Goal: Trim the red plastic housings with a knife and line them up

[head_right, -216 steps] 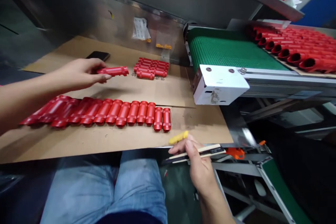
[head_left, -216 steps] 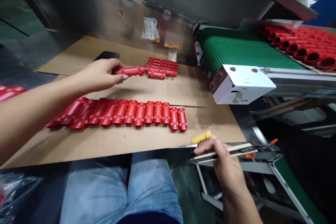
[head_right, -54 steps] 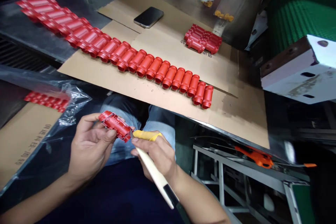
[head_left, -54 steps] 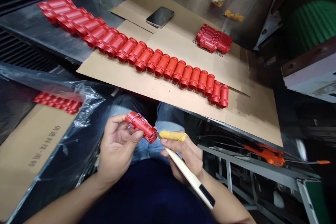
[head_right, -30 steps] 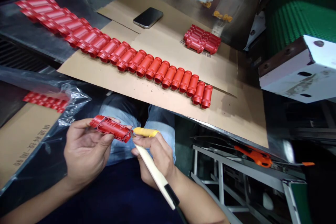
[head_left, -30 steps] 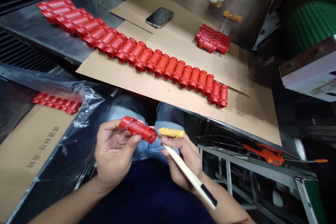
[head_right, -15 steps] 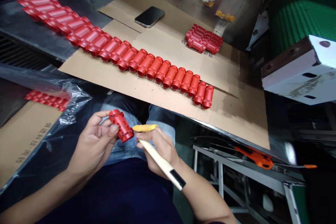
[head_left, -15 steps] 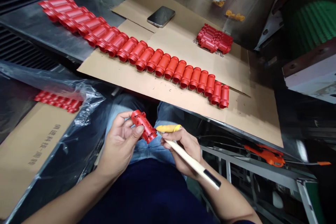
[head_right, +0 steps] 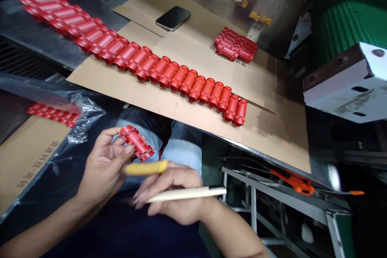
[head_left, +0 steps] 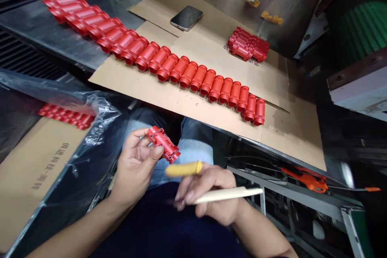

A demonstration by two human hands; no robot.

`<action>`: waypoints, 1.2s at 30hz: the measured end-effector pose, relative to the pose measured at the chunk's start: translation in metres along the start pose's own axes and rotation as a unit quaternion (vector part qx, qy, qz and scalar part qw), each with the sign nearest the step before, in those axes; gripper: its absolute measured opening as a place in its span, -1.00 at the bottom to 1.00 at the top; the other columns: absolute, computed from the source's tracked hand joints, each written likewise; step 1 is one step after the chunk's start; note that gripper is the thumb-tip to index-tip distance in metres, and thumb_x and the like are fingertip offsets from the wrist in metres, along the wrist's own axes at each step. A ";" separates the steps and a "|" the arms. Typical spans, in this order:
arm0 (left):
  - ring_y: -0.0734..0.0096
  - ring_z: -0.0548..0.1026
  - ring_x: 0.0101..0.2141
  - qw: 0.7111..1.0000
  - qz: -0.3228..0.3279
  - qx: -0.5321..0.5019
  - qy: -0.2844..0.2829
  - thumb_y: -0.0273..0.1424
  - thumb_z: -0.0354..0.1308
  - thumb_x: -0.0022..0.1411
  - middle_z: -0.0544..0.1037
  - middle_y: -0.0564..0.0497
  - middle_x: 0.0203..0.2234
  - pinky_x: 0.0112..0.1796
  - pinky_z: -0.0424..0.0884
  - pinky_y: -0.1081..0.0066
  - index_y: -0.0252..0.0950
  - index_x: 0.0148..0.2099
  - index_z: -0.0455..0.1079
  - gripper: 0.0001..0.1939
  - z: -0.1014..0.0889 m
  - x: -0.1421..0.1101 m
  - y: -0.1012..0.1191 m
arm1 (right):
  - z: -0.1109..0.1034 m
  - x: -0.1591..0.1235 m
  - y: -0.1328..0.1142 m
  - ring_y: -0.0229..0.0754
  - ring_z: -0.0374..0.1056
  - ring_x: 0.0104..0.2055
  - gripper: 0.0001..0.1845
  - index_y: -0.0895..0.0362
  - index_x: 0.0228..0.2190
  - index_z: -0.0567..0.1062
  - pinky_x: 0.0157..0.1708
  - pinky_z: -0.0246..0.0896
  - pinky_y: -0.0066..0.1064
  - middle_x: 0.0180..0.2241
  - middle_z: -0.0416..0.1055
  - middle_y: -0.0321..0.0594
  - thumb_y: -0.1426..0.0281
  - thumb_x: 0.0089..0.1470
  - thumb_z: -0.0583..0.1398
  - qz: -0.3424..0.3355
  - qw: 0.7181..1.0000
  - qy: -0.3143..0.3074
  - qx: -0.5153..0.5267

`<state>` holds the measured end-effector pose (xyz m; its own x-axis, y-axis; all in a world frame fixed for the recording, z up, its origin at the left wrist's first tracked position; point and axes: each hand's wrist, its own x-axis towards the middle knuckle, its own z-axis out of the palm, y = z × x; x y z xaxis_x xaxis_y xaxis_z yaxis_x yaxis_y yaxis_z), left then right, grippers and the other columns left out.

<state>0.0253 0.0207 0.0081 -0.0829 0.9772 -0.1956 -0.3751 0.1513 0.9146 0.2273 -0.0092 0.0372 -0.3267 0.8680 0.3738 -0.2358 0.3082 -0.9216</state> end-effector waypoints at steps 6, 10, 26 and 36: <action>0.36 0.66 -0.23 0.998 0.057 -0.012 -0.011 -0.38 0.57 0.36 0.71 0.00 -0.11 -0.20 0.65 0.45 -0.12 0.15 0.53 -0.59 -0.006 0.001 -0.007 | -0.014 -0.004 0.007 -0.04 0.71 0.02 -0.78 0.13 0.10 0.68 -0.01 0.74 -0.21 0.00 0.71 0.02 0.47 0.48 0.34 -0.052 0.948 0.117 -0.291; 0.26 0.73 -0.18 0.998 0.046 -0.021 -0.026 -0.38 0.54 0.39 0.73 0.01 -0.07 -0.12 0.71 0.32 -0.07 0.17 0.53 -0.60 -0.006 -0.001 -0.006 | -0.008 -0.003 0.011 -0.01 0.70 0.06 -0.72 0.18 0.15 0.65 0.01 0.76 -0.21 0.02 0.67 0.09 0.52 0.48 0.30 -0.087 0.935 0.106 -0.327; 0.44 0.45 -0.65 0.887 -0.405 -0.177 -0.133 -0.35 0.36 0.39 0.64 -0.11 -0.46 -0.67 0.28 0.52 -0.38 0.12 0.70 -0.67 -0.003 0.013 0.007 | -0.013 0.009 0.015 -0.06 0.70 0.21 -0.52 0.08 0.31 0.60 0.21 0.70 -0.32 0.16 0.73 -0.08 0.53 0.43 0.40 -0.105 0.979 -0.075 -0.161; 0.36 0.58 -0.56 0.894 -0.391 -0.174 -0.134 -0.38 0.34 0.39 0.69 -0.14 -0.39 -0.62 0.37 0.51 -0.45 0.13 0.67 -0.66 0.000 0.013 0.005 | -0.010 0.008 0.019 -0.06 0.71 0.20 -0.57 0.11 0.26 0.63 0.20 0.71 -0.31 0.12 0.74 -0.05 0.56 0.44 0.38 -0.100 0.978 -0.075 -0.167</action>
<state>0.0221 0.0337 0.0100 0.5367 0.6010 -0.5923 -0.4895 0.7935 0.3616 0.2297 0.0080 0.0218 -0.4415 0.7178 0.5383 -0.0044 0.5982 -0.8013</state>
